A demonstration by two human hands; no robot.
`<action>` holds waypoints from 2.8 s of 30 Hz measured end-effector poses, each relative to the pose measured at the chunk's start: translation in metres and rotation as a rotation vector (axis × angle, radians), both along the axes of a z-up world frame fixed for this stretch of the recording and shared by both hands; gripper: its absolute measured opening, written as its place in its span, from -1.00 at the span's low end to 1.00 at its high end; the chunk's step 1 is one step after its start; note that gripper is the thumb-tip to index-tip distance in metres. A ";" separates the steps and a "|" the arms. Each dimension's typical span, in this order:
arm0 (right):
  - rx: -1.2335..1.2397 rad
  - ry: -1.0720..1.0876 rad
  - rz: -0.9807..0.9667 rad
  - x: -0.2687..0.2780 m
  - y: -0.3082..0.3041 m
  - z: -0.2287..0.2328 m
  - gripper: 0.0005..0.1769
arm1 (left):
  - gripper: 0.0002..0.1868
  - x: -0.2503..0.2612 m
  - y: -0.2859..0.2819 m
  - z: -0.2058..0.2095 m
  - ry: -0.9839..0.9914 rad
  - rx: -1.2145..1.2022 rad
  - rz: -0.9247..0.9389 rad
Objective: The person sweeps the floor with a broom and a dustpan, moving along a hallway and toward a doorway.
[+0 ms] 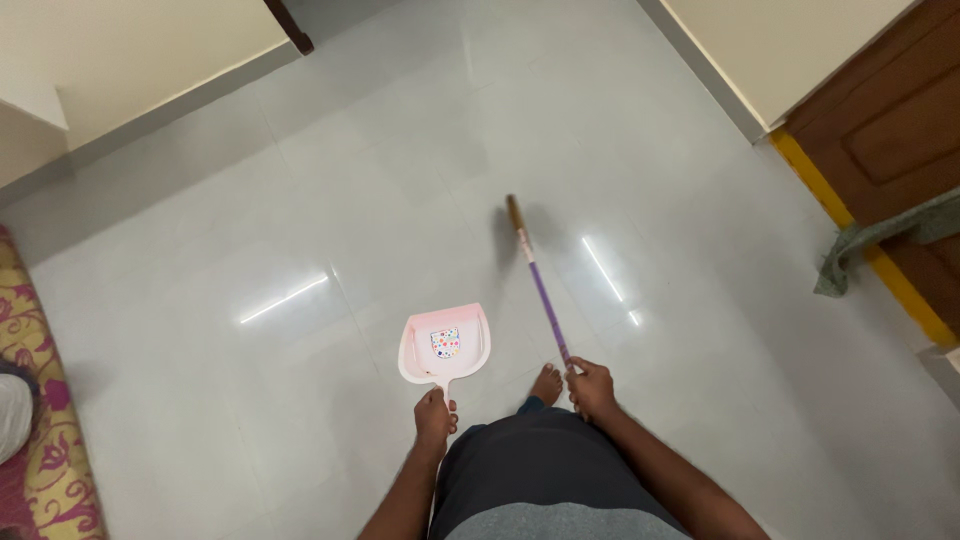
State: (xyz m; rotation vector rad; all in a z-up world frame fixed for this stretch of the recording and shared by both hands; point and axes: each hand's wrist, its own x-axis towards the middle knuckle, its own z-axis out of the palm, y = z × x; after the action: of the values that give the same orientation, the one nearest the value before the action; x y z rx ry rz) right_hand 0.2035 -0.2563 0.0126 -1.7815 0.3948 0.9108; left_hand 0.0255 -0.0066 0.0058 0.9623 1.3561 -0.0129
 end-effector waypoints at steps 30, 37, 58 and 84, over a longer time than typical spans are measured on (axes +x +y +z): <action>-0.201 -0.025 -0.224 0.008 -0.002 0.007 -0.47 | -0.61 0.031 0.019 -0.002 -0.019 0.079 -0.133; -0.106 -0.004 -0.209 -0.001 0.018 0.002 -0.47 | -0.65 0.036 0.037 -0.001 -0.044 0.077 -0.181; -0.268 0.009 -0.426 -0.021 0.024 0.015 -0.55 | -0.62 0.049 0.069 -0.008 0.006 0.011 -0.288; -0.154 0.042 -0.145 -0.005 0.063 0.006 -0.41 | -0.62 0.039 0.096 -0.004 -0.077 -0.001 -0.206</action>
State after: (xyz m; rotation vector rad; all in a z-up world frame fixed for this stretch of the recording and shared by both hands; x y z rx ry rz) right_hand 0.1987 -0.1935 0.0181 -1.8482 0.6271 0.8355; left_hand 0.0644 0.0894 0.0014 1.0877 1.1823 -0.1315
